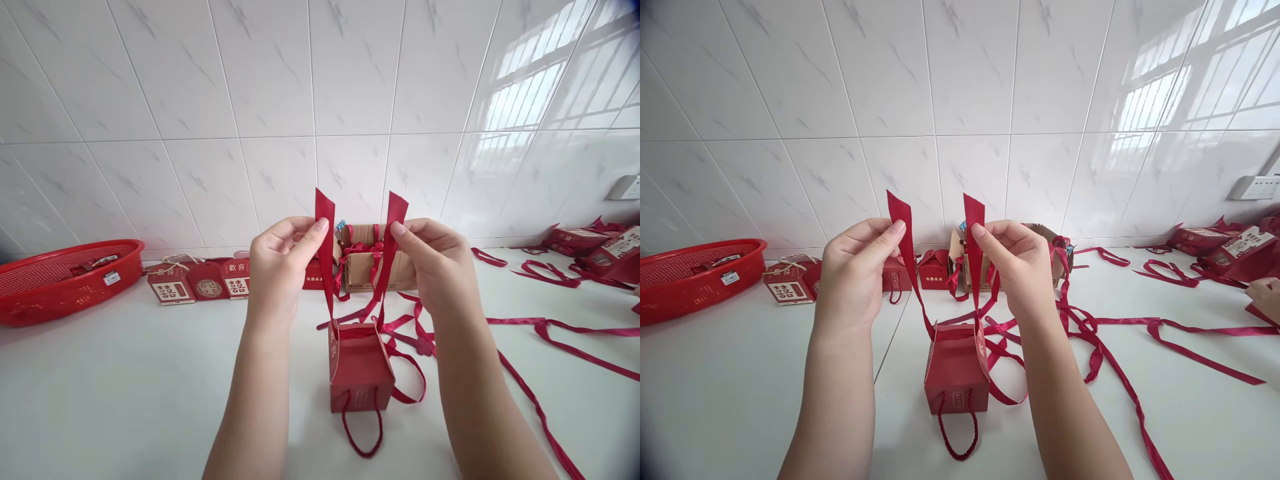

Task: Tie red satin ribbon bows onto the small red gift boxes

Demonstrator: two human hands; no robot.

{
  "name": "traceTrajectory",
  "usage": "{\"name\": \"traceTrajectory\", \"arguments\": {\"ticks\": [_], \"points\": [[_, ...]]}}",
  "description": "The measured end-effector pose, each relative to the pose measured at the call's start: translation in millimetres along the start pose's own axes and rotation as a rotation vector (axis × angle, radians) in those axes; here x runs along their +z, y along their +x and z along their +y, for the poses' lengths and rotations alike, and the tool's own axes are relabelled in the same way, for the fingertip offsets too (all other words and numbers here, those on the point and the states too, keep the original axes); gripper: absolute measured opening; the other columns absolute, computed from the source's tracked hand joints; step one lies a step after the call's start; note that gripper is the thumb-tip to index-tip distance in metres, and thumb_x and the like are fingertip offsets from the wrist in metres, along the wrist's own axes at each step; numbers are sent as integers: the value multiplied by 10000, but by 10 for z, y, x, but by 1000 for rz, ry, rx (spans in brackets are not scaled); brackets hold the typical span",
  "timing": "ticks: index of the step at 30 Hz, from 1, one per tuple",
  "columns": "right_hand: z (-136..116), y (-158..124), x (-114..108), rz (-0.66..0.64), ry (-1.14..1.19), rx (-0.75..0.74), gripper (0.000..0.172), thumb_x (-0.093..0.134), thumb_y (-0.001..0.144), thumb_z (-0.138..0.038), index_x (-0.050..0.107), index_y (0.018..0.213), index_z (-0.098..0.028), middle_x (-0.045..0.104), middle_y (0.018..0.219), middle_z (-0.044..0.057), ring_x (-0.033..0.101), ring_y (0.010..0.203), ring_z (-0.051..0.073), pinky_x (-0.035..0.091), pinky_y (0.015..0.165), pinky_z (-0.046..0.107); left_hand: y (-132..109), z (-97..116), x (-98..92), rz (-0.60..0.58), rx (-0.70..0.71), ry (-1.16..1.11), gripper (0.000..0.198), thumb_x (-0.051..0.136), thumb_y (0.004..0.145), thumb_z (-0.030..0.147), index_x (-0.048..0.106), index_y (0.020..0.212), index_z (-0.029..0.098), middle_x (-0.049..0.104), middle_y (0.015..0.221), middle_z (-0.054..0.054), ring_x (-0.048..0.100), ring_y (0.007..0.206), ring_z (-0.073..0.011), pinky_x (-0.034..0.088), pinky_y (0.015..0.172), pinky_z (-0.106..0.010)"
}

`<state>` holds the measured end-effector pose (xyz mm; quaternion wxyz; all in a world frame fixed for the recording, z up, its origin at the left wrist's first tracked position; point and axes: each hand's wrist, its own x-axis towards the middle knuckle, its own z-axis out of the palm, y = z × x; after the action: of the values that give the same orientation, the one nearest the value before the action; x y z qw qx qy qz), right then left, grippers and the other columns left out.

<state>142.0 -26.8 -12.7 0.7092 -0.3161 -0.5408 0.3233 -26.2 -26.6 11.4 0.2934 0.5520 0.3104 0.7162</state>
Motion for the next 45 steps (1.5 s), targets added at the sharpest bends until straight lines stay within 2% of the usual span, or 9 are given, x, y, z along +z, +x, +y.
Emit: {"name": "traceTrajectory", "arguments": {"ticks": [7,13,25,35,41,45], "points": [[-19,-15,-33,30,-3,-44,183,714,738,-391,645,718,-223,612,675,-6,559,567,116,439,497,245,-28,-25,-13,-67,-6,25,127,752,688,327,707,704,209,642,689,-5,582,672,-128,475,622,-232],[-38,-24,-29,26,-15,-43,200,707,739,-406,638,722,-220,629,695,8,590,599,136,453,495,253,-40,-30,10,-53,6,4,155,761,680,350,707,730,213,650,708,-8,583,645,-126,465,576,-237],[-31,-20,-3,21,35,-37,157,709,748,-370,648,725,-227,652,707,4,624,646,145,482,525,249,-31,-46,22,-52,26,-19,141,757,692,344,710,746,223,655,726,-5,594,673,-123,473,597,-234],[-44,-36,1,2,71,16,174,712,746,-380,642,729,-222,612,657,-11,583,570,126,480,494,244,-34,-44,23,-53,28,-22,161,761,685,356,709,754,220,652,725,-4,590,663,-121,471,588,-234],[-34,-24,7,24,54,-64,175,695,769,-362,638,747,-198,649,710,8,624,663,125,517,629,245,-17,-67,27,-30,77,-30,159,757,694,350,712,762,214,653,712,4,586,647,-102,470,585,-211],[-29,-20,9,10,95,-54,184,647,810,-384,594,801,-208,662,698,5,637,645,128,534,642,263,-6,-81,29,-12,120,-45,125,749,709,331,720,773,228,661,722,10,585,654,-91,474,590,-197]]}}
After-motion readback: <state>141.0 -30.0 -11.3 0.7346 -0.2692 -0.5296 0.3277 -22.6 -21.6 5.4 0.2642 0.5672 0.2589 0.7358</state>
